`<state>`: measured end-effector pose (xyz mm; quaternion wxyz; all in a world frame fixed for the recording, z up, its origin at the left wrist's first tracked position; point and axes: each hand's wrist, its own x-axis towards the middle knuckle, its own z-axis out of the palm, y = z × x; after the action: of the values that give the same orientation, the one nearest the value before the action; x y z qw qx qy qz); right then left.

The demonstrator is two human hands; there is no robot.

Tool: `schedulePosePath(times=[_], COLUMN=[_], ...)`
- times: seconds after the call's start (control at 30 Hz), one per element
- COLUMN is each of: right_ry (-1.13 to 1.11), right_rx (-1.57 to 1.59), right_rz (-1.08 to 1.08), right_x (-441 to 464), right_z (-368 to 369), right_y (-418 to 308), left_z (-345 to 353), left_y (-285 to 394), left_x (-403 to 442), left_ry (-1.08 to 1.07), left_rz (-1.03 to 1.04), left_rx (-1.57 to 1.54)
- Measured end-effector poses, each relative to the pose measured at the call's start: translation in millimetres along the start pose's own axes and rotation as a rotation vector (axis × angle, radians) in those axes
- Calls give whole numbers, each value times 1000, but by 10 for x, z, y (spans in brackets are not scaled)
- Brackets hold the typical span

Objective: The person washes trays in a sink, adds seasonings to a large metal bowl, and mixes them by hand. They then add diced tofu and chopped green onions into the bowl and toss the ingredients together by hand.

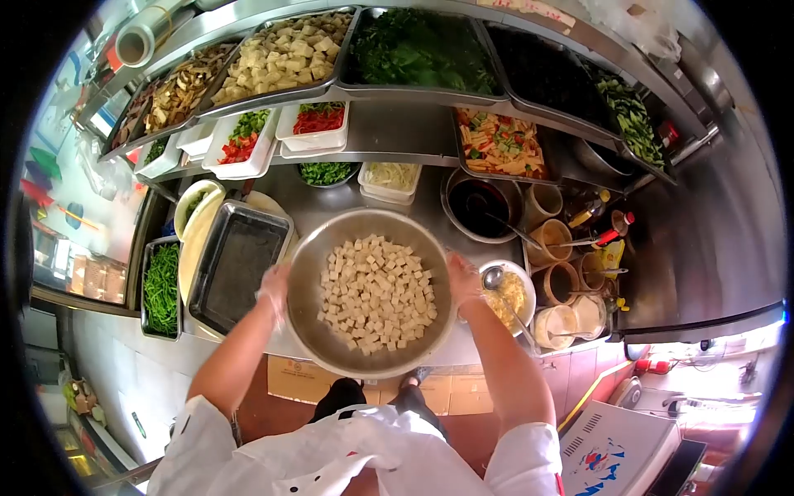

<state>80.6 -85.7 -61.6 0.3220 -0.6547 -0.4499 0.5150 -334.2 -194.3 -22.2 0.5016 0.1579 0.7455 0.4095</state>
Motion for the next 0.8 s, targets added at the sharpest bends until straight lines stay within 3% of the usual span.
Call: schedulePosePath(times=[0.07, 0.1, 0.2, 0.27, 0.37, 0.47, 0.57, 0.73, 0.77, 0.8], right_ry=[47, 60, 75, 153, 128, 143, 171, 120, 109, 88], right_rx=[-35, -52, -103, -355, -301, -111, -146, -171, 50, 82], right_rz=[-44, -77, -211, -159, -83, 11, -62, -18, -42, -7], right_x=[-252, -433, -955, -1107, -1028, -1076, -800, -653, -353, -443], right_z=[-125, -198, -385, -310, -238, -186, -211, -290, -360, -401], right_y=[-590, -856, -1330, -715, 58, -64, 265, 176, 644, 629], left_z=[-82, 52, -67, -123, -130, 97, 200, 261, 253, 225], left_y=[251, 681, 101, -519, -1024, -723, -503, -914, -1103, -1298], left_x=[101, -448, -497, -521, -300, -173, -135, 9, -24, -117], left_ry=[-81, -19, -50, 56, -87, -25, -6, 12, 23, 33], left_rz=[190, 197, 347, 212, 129, 82, 69, 145, 111, 74], left_rx=[9, -131, -438, -295, -202, -55, 52, -96, -183, -267])
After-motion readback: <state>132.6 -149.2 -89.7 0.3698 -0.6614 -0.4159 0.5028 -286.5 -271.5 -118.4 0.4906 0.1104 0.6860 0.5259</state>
